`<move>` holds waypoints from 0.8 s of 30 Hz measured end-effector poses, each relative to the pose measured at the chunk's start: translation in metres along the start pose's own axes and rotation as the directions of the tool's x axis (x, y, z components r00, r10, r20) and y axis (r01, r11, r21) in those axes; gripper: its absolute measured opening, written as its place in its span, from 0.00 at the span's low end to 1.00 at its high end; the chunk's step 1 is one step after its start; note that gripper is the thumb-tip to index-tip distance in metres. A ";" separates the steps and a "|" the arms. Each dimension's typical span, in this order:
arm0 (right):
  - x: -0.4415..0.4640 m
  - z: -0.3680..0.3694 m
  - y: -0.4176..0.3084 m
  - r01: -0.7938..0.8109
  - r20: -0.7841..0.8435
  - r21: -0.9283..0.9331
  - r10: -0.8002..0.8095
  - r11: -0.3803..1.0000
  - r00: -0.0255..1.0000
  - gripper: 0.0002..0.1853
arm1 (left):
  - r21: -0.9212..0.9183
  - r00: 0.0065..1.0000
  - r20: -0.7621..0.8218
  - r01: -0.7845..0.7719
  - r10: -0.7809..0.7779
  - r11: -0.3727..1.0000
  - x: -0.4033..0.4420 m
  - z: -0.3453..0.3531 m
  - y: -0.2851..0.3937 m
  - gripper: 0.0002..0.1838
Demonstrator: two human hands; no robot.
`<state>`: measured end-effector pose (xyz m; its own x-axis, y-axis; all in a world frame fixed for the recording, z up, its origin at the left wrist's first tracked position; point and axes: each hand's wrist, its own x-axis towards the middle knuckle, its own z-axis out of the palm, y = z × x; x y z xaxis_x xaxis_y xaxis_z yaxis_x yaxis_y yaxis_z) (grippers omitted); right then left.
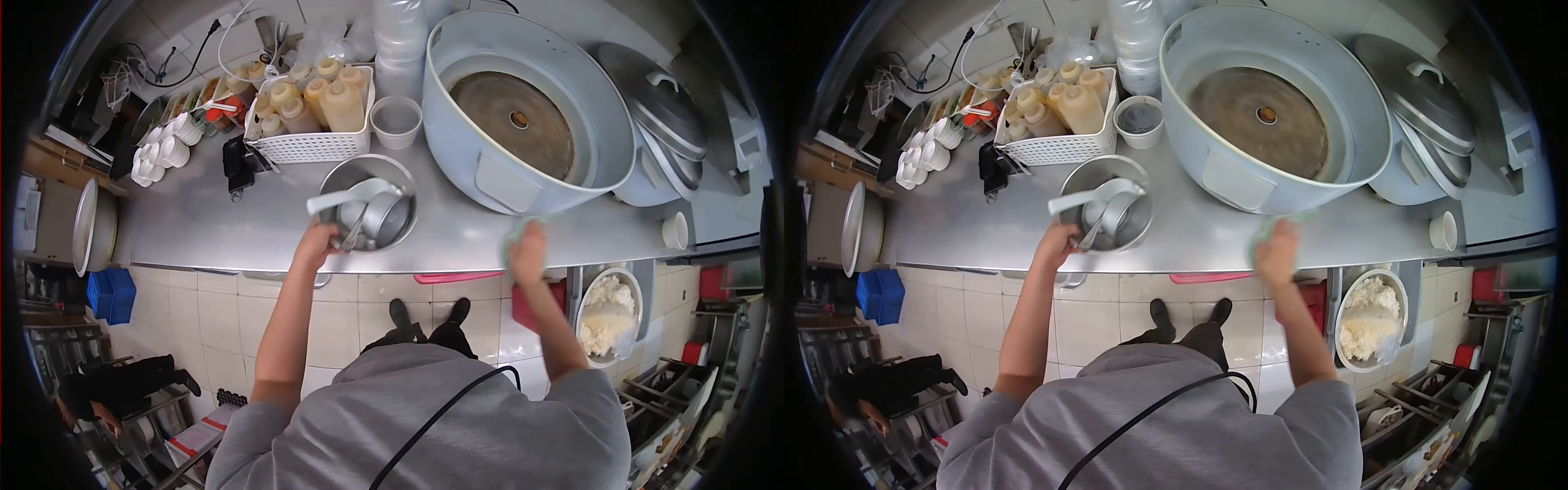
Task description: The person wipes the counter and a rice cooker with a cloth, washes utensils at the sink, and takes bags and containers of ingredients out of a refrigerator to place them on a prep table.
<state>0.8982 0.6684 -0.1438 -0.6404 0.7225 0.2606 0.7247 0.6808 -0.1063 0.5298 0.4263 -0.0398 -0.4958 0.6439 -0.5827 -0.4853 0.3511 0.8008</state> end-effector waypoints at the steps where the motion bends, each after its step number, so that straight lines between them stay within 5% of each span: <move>1: 0.005 -0.016 -0.050 0.091 0.036 0.144 -0.097 0.985 0.995 0.35 | -0.016 0.998 -0.063 -0.005 0.004 1.000 -0.009 -0.016 -0.012 0.25; 7: 0.075 0.028 -0.172 0.211 0.071 0.323 -0.246 0.923 0.967 0.35 | -0.186 0.951 -0.308 -0.068 0.007 0.980 -0.100 -0.095 -0.055 0.26; 11: 0.130 0.039 -0.238 0.193 0.112 0.307 -0.237 0.932 0.965 0.36 | -0.218 0.900 -0.436 -0.118 0.012 0.969 -0.154 -0.122 -0.076 0.25; 13: 0.128 0.042 -0.277 0.321 0.039 0.263 -0.343 0.910 0.939 0.37 | -0.204 0.891 -0.452 -0.139 0.033 0.969 -0.175 -0.123 -0.076 0.24; 17: 0.083 0.014 -0.335 0.573 0.086 0.450 -0.672 0.685 0.735 0.34 | -0.213 0.836 -0.548 -0.168 0.025 0.962 -0.198 -0.126 -0.076 0.24; 19: 0.055 0.018 -0.351 0.710 -0.011 0.509 -0.821 0.486 0.570 0.28 | -0.217 0.831 -0.555 -0.188 0.037 0.958 -0.202 -0.127 -0.076 0.24; 21: 0.029 0.042 -0.355 0.860 -0.210 0.380 -0.874 0.340 0.438 0.21 | -0.217 0.828 -0.553 -0.253 0.095 0.943 -0.204 -0.124 -0.071 0.22; 22: 0.021 0.037 -0.354 0.869 -0.225 0.374 -0.877 0.325 0.425 0.21 | -0.214 0.818 -0.565 -0.270 0.107 0.939 -0.205 -0.125 -0.069 0.22; 24: 0.012 0.025 -0.343 0.462 0.145 0.806 -0.881 0.369 0.450 0.16 | -0.194 0.837 -0.540 -0.222 0.085 0.956 -0.203 -0.128 -0.069 0.22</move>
<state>0.6352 0.4468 -0.1285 -0.9637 -0.2574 0.0714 -0.2337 0.6827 -0.6923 0.5717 0.1843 0.0055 -0.8456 0.2015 -0.4944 -0.4929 0.0608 0.8679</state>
